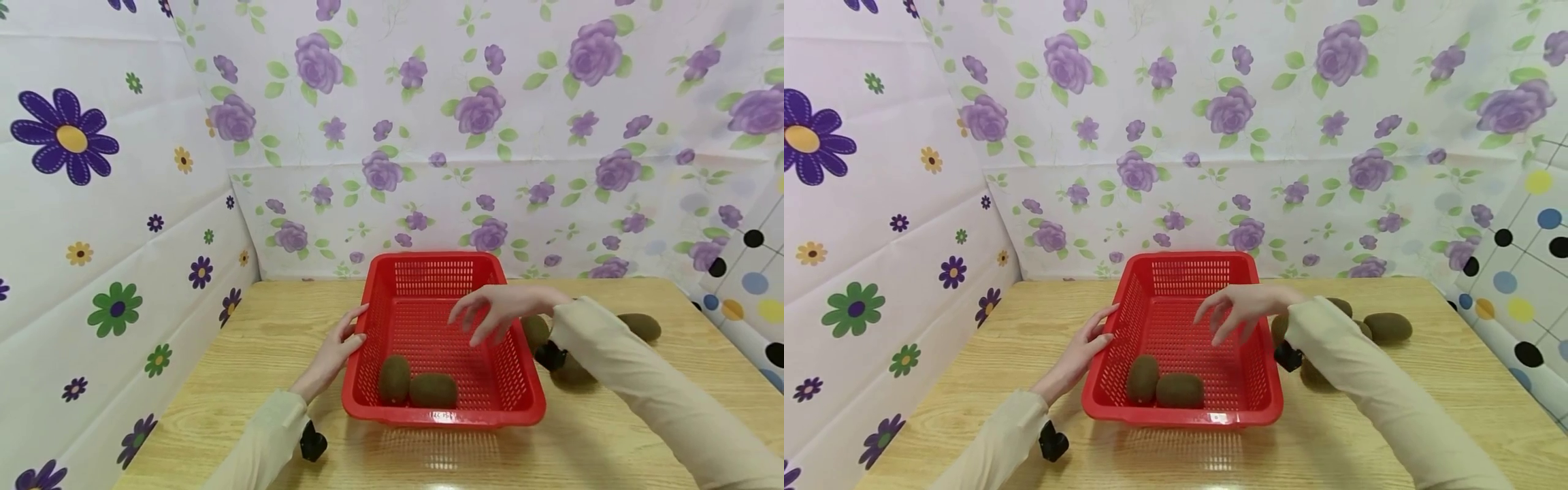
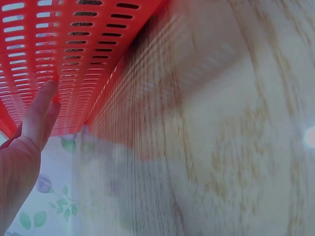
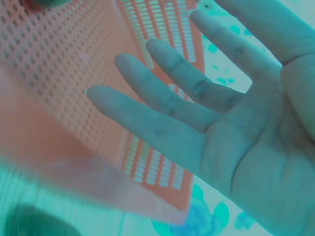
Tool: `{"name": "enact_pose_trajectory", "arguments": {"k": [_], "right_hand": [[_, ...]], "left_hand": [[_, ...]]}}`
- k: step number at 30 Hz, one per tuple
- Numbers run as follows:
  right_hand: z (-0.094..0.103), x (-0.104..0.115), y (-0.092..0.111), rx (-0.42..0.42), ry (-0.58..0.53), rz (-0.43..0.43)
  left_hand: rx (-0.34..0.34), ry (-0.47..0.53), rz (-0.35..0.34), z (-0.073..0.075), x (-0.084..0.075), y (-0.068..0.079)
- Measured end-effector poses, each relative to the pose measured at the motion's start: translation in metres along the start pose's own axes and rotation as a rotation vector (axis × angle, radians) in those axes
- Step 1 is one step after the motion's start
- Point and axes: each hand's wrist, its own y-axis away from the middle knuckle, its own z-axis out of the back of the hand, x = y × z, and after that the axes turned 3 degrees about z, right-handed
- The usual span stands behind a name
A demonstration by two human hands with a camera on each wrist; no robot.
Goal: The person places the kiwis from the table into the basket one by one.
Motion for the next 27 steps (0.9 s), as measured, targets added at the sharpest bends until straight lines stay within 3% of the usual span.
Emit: {"name": "enact_pose_trajectory", "arguments": {"k": [11,20,27], "right_hand": [[0.029,-0.016,0.055,-0.101,-0.074,0.059],[0.038,-0.041,0.093,-0.114,0.001,0.028],[0.039,-0.064,0.112,-0.102,0.112,0.038]], "left_hand": [[-0.001,-0.001,0.008,0.0,0.0,-0.001],[0.014,0.017,0.013,0.0,-0.002,0.002],[0.037,0.012,0.041,-0.007,-0.023,0.01]]}}
